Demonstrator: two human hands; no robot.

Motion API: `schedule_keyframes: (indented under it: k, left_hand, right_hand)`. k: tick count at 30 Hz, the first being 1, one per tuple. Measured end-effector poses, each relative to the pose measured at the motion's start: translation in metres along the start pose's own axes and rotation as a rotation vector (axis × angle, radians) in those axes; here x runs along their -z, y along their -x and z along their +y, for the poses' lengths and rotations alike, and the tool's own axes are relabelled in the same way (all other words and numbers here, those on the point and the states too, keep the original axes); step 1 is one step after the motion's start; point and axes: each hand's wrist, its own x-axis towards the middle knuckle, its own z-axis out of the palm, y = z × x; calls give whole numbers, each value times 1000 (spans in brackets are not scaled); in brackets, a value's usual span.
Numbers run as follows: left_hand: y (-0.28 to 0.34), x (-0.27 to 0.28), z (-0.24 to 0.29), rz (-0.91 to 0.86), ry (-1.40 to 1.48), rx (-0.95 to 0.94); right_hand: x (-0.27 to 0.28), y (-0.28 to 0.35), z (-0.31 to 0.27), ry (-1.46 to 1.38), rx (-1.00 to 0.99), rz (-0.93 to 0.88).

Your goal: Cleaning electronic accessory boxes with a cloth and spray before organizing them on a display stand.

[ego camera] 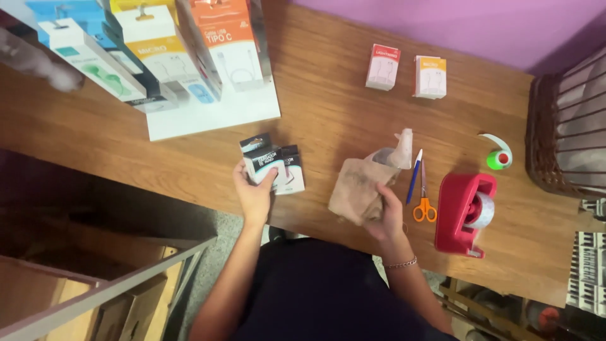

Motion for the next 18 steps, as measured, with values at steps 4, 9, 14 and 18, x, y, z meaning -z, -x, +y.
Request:
schedule_keyframes:
  k: [4,9,14,18]
  left_hand:
    - [0,11,0,-154,51,-21]
    - [22,2,16,-417,21,-76]
    - [51,-15,66,-731,-8,-422]
    - [50,-21,78,-775,98,-483]
  right_hand:
    - [-45,26,-9,-217,-94,-16]
    - [-67,39,12,163,302,-118]
    - [-71,29,38,516,1164,-201]
    - [-66,34,41,646,1437,-284]
